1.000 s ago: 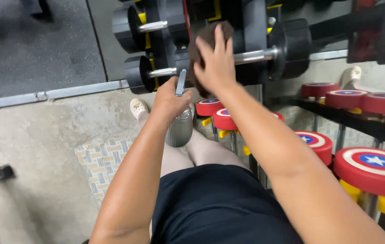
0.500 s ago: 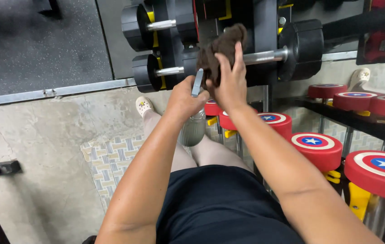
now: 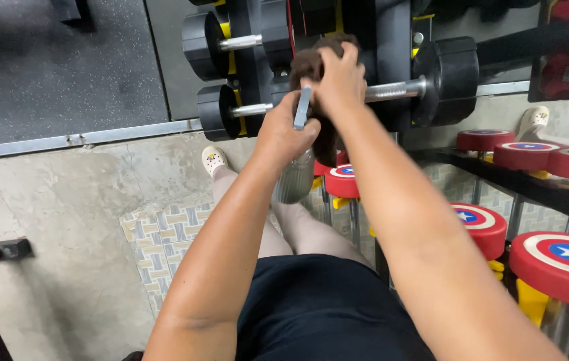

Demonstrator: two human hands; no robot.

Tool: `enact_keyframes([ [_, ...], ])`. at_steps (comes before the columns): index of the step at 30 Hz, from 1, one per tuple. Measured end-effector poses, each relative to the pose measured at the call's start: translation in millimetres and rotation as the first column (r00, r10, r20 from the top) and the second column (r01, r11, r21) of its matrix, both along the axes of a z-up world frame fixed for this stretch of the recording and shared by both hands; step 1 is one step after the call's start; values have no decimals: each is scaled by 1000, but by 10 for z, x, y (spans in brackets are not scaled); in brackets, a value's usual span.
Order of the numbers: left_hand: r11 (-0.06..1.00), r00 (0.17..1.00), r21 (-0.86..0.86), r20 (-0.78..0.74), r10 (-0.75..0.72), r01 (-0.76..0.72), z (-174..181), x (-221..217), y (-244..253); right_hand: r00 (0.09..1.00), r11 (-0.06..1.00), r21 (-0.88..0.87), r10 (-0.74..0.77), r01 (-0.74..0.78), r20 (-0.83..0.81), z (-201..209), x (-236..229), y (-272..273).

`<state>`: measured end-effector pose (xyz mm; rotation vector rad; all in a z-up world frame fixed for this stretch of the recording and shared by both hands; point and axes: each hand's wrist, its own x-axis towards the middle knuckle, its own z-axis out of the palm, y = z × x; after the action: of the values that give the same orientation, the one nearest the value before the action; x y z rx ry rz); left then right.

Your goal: Using a spray bottle and cloth to sanitize and wipe down barbells and dumbbell racks in a gym.

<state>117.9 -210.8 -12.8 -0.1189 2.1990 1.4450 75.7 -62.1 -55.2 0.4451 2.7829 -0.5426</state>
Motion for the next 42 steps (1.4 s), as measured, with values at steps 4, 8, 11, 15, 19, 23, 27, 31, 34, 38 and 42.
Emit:
enact_keyframes([
  [4,992,993,-118,120,-22,36,162,-60,24,979,958,-250,-97,140,180,-73,-91,158],
  [8,997,998,-58,-50,-44,41,51,20,21,920,869,-482,-89,-115,-381,-529,619,334],
  [11,977,983,-148,124,-134,152,75,107,45,866,785,-616,-258,-71,-429,-324,1196,245],
  [15,972,977,-116,80,-195,204,143,166,157,915,783,-622,-243,-11,-322,-35,1569,304],
  [19,961,969,-141,96,-227,239,252,124,257,872,730,-678,-384,87,-302,-117,1572,454],
  [23,939,958,-193,88,-272,285,231,114,332,763,602,-795,-550,80,-339,-93,1116,364],
  [27,917,936,-220,197,-291,332,236,145,344,826,646,-764,-429,-3,-365,-468,1302,234],
  [31,907,924,-222,229,-307,357,163,306,312,861,554,-820,-479,145,-171,-512,1659,389],
  [34,885,910,-242,228,-345,397,17,439,262,893,731,-566,-449,380,20,-654,1897,518],
  [38,907,919,-210,238,-313,364,-19,515,249,809,796,-513,-513,322,-288,-838,1642,329],
  [42,915,918,-188,255,-305,356,101,475,261,828,498,-732,-539,464,158,-923,1330,558],
])
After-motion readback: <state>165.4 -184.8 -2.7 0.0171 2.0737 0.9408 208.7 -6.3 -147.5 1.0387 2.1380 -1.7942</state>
